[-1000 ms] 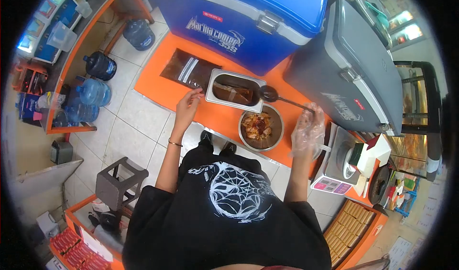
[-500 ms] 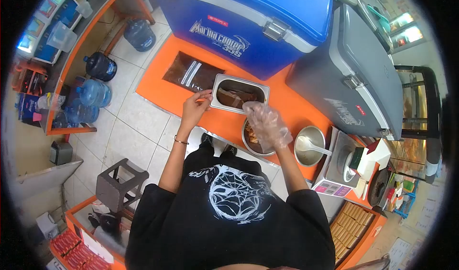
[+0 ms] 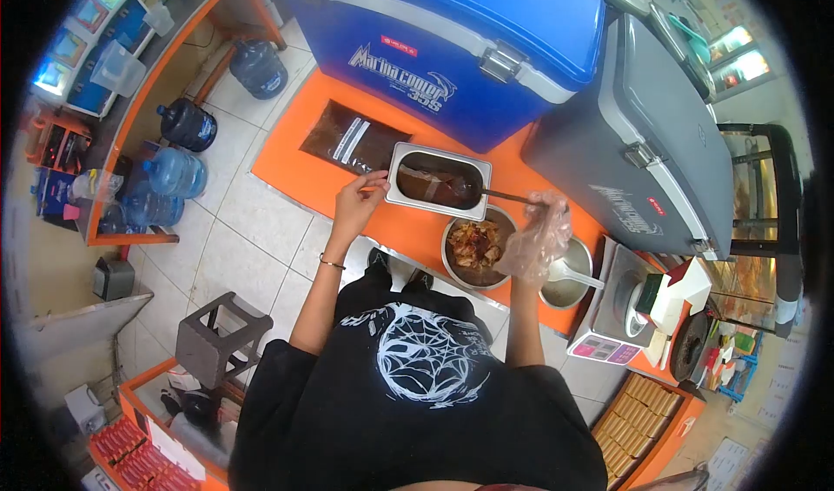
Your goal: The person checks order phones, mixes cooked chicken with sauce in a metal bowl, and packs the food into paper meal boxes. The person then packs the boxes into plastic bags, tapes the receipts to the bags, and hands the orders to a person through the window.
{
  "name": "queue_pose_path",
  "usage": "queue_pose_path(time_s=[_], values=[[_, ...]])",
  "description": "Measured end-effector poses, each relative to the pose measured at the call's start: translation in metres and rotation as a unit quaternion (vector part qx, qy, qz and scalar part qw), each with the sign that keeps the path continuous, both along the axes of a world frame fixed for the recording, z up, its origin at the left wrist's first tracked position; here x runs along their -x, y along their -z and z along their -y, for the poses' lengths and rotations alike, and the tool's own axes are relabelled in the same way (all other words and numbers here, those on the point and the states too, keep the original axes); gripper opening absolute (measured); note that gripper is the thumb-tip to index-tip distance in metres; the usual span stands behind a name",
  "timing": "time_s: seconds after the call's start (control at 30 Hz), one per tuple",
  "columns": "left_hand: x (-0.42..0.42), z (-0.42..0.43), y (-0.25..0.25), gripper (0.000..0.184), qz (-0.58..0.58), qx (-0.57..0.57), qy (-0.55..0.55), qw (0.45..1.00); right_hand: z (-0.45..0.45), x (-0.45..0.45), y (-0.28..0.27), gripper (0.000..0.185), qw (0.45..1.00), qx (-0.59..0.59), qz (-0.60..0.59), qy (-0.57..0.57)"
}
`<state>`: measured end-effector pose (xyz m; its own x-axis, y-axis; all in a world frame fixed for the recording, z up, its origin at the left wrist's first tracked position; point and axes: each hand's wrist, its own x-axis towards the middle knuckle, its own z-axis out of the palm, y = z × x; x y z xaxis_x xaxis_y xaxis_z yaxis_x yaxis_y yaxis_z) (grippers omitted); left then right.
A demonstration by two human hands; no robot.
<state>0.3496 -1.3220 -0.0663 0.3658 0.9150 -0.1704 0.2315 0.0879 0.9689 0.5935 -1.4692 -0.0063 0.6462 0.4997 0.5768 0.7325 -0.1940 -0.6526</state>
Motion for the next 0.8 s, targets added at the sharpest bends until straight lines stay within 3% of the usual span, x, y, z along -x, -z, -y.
queue_pose_path(time_s=[0.03,0.07,0.1,0.17,0.27,0.4,0.53,0.6,0.63,0.67,0.7,0.73,0.77,0.8], values=[[0.000,0.000,0.002,0.029,0.008,-0.011,-0.001,1.000,-0.002,0.009,-0.013,0.020,0.967,-0.126,-0.219,-0.046],[0.000,0.001,0.004,0.029,0.014,-0.021,0.001,1.000,-0.001,0.015,-0.020,0.017,0.868,-0.245,-0.423,-0.085],[0.001,0.001,0.004,0.029,0.013,-0.021,0.005,1.000,0.002,0.014,-0.017,0.017,0.868,-0.247,-0.423,-0.082],[0.000,0.000,0.003,0.029,-0.001,-0.017,0.004,1.000,0.004,0.002,-0.005,0.014,0.758,-0.316,-0.569,-0.041],[0.001,0.001,0.007,0.030,-0.014,-0.020,0.002,1.000,0.010,-0.018,0.032,0.016,0.707,-0.380,-0.595,-0.032],[0.008,0.004,0.007,0.030,-0.029,-0.041,0.020,0.999,0.034,-0.016,-0.001,0.019,0.665,-0.388,-0.635,-0.068],[0.020,0.013,-0.009,0.030,-0.044,-0.039,0.006,0.998,0.061,0.000,-0.066,0.016,0.691,-0.424,-0.575,-0.107],[0.027,0.019,-0.010,0.030,-0.051,-0.027,-0.024,0.998,0.084,0.014,-0.084,0.015,0.788,-0.412,-0.425,-0.167],[0.032,0.021,-0.008,0.031,-0.038,-0.034,-0.019,0.998,0.103,0.019,-0.075,0.015,0.788,-0.410,-0.429,-0.164],[0.035,0.024,-0.004,0.031,-0.041,-0.032,-0.021,0.998,0.124,0.023,-0.056,0.014,0.829,-0.311,-0.385,-0.259],[0.038,0.027,-0.002,0.034,-0.044,-0.028,-0.025,0.998,0.137,0.019,-0.034,0.018,0.933,-0.056,-0.217,-0.283],[0.041,0.031,-0.001,0.036,-0.049,-0.024,-0.028,0.998,0.141,0.020,-0.028,0.024,0.945,0.137,0.027,-0.297],[0.046,0.036,0.000,0.036,-0.054,-0.022,-0.027,0.998,0.137,0.032,-0.019,0.031,0.899,0.323,0.115,-0.271],[0.047,0.040,-0.001,0.037,-0.066,-0.021,-0.029,0.997,0.141,0.036,-0.012,0.031,0.900,0.324,0.111,-0.270]])
